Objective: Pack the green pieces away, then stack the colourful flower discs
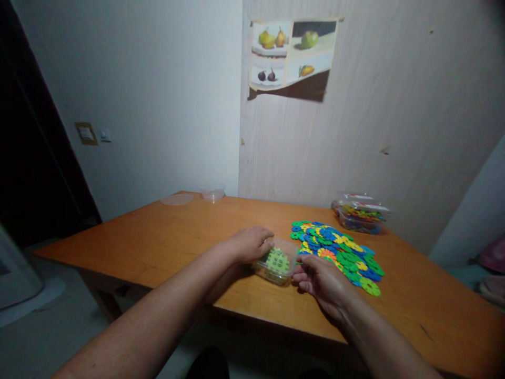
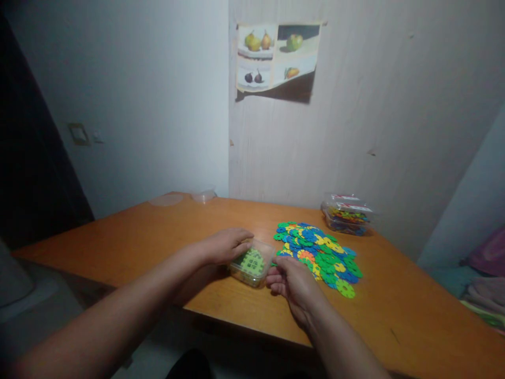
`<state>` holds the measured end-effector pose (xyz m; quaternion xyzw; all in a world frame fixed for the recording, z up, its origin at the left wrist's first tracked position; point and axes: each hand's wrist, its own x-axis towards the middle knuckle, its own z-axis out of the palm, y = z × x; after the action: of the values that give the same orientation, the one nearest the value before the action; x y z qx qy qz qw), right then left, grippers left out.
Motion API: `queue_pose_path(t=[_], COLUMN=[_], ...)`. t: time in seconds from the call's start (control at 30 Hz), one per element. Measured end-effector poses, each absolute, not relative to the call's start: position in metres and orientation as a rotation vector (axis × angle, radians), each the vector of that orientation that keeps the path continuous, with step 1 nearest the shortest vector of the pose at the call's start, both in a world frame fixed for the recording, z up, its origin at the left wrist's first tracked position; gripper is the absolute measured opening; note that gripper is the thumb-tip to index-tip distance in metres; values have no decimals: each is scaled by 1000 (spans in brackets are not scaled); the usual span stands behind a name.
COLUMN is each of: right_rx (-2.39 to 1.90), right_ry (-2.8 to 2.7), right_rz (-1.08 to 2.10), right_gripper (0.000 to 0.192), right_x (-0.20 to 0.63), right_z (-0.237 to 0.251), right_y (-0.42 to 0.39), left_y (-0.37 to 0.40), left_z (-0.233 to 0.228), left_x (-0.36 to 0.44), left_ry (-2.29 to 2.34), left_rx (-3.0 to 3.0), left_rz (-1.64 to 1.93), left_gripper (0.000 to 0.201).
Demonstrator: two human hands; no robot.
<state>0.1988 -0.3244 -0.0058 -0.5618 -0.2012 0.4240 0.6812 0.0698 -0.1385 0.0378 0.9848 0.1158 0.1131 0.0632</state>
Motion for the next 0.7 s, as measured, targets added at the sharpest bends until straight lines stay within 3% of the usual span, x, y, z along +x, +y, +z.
queue_pose_path(t=[0.2, 0.7], right_rx=[-1284, -1363], right_ry=[-436, -495], right_rz=[991, 927], right_gripper=[22, 20], right_x=[201, 206], right_z=[-2, -7], right_y=[-318, -307], left_y=[-142, -142], left_z=[38, 33], left_x=[68, 66], left_ry=[365, 367], left_rx=[2980, 2979], left_rz=[362, 424], left_gripper=[52, 51])
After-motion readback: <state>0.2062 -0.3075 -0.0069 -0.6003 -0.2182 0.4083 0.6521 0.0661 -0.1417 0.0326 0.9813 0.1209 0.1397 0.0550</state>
